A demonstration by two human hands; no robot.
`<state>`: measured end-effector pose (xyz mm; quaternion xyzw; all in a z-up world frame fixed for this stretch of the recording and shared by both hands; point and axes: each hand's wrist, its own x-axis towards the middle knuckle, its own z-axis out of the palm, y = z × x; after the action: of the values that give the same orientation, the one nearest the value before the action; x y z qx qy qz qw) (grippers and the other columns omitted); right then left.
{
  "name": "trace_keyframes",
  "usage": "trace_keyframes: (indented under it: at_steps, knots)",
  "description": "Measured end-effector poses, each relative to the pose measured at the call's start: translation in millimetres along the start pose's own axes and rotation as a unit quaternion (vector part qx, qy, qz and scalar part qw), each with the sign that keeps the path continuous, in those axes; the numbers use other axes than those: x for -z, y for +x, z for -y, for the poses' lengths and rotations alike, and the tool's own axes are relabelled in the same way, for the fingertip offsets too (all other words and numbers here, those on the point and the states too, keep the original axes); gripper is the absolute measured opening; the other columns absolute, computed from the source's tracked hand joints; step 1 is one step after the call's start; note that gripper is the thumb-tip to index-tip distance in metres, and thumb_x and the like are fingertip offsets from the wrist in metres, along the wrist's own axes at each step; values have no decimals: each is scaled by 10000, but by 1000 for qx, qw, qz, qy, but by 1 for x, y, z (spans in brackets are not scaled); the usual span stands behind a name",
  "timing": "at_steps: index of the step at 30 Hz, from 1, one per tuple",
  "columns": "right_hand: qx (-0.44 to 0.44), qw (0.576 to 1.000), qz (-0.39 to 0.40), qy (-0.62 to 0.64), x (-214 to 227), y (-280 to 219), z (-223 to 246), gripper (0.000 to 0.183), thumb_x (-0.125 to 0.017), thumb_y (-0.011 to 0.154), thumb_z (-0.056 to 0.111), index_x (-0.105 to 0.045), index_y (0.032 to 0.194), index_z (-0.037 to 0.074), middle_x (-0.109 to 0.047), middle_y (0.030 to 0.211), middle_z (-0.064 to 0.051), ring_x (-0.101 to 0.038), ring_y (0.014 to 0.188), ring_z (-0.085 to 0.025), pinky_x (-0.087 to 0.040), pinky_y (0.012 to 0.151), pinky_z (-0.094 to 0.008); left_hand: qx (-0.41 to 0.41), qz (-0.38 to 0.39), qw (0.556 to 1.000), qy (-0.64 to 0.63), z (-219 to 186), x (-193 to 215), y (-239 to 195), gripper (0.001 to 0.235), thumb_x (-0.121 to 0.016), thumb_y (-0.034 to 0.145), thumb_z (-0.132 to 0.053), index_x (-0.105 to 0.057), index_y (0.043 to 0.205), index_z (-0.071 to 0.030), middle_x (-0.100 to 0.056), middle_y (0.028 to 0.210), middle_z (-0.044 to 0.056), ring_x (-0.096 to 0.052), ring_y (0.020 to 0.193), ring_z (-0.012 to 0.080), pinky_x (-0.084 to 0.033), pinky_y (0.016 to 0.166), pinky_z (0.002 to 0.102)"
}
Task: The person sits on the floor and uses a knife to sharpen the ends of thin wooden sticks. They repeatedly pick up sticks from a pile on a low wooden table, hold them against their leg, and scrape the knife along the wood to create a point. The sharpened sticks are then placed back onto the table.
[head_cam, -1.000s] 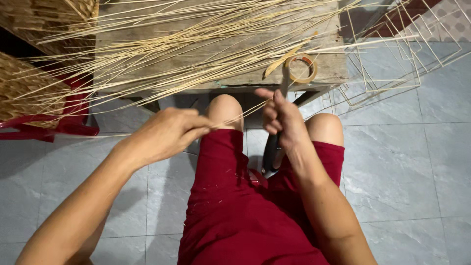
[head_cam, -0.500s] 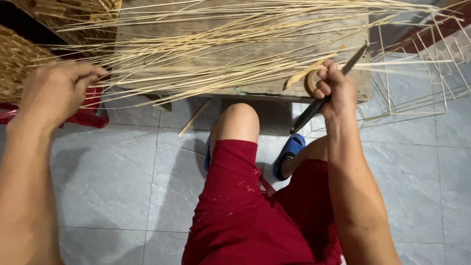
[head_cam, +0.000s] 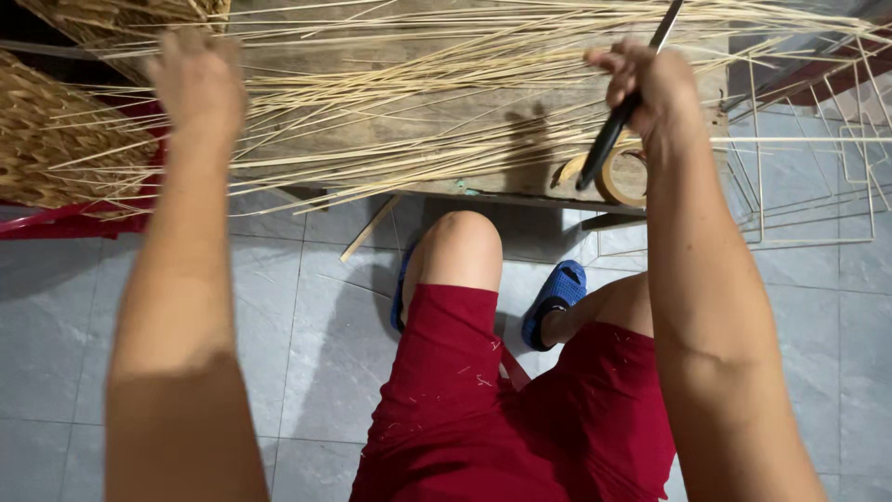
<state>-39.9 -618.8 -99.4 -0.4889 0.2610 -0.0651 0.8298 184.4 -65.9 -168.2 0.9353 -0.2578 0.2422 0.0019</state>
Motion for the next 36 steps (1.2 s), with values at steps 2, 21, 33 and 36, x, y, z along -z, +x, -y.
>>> trace_keyframes:
  at_steps: [2,21,33,36]
  knots:
    - [-15,999,-27,-44,9,-5,-17,236,-405,1073,98,-483,1276,6,-762,1039,-204,-413,505,-35,-411,460,-186,52,78,995,-17,-18,-25,-9,284,-676,968,-69,-740,1241,-116,-645,1305,221,-555,1208,377,-407,987,609]
    - [-14,995,45,91,47,-94,-77,337,-510,1099,191,-590,1346,-23,-710,970,-130,-429,517,-32,-411,472,-189,-21,163,909,-384,-280,-14,5,117,-789,845,-252,-758,919,-166,-688,1025,112,-606,1075,358,-504,870,496]
    - [33,987,5,158,65,-101,-66,338,-485,1108,184,-589,1345,-33,-704,962,-139,-446,532,-49,-417,483,-198,-14,165,940,-300,-310,-23,9,78,-733,864,-226,-750,868,-150,-675,1077,120,-600,1107,336,-471,931,492]
    - [27,988,5,154,60,-100,-68,341,-486,1099,201,-586,1336,-23,-705,946,-130,-437,523,-48,-416,471,-202,-10,145,937,-317,-311,-15,14,98,-702,902,-217,-732,943,-134,-698,1057,116,-633,1069,348,-494,900,499]
